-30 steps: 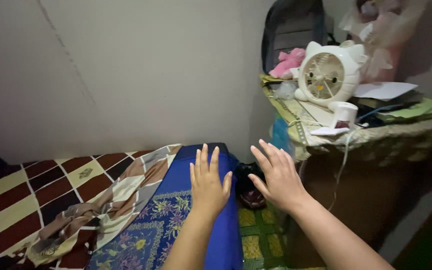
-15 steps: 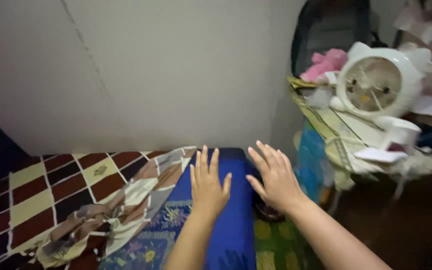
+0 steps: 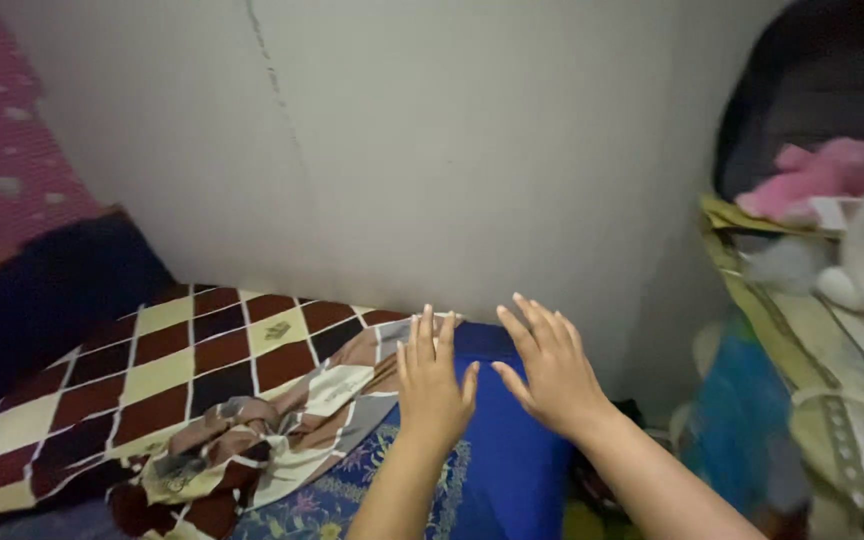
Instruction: Putting a fitted sheet onto a mattress in a small bedroom.
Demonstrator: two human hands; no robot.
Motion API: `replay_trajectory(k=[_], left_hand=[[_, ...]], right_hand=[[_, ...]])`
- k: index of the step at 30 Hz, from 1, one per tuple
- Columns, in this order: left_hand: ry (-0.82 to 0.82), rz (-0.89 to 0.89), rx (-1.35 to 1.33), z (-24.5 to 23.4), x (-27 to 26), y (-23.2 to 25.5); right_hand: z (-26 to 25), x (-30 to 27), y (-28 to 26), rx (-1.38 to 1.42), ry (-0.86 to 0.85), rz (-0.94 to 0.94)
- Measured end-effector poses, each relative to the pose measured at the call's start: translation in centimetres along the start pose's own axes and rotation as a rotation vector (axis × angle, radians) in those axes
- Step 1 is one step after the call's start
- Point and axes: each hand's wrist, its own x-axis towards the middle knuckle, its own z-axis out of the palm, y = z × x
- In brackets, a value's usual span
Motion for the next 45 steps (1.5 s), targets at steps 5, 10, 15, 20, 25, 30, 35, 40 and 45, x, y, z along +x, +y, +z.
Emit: replay_trajectory(k=[5, 10, 15, 20, 25, 30, 35, 40, 45], left_hand=[[0.036, -0.054, 0.067, 3.2, 1.3, -1.6], [0.045, -0.137, 0.122, 5.5, 0.7, -2.7], [0.000, -0.196, 0.162, 6.7, 1.5, -4.1], [0.036, -0.189, 0.210, 7.6, 2.5, -7.4], [0.035, -0.242, 0.222, 8.6, 4.1, -11.0], [-0.014, -0.273, 0.246, 10.3, 5.1, -14.3], [-0.033, -0.303, 0.253, 11.0, 5.8, -16.2], [0.034, -0.317, 0.305, 12.0, 6.9, -18.2], [0.042, -0.379, 0.355, 14.7, 8.4, -20.3]], right_hand=[[3.2, 2.6, 3.4, 0.085, -0.003, -0.035], [6.8, 3.3, 5.2, 0.157, -0.042, -0.077], [10.2, 4.4, 6.3, 0.189, -0.045, -0.124], [13.5, 6.6, 6.6, 0.240, -0.040, -0.133], [17.2, 9.5, 6.8, 0.277, -0.055, -0.160], [20.9, 11.0, 7.2, 0.320, -0.035, -0.165], [24.5, 12.3, 7.5, 0.341, -0.043, -0.177], [29.1, 14.1, 8.1, 0.381, -0.062, -0.232], [33.5, 16.6, 9.2, 0.524, -0.040, -0.275]])
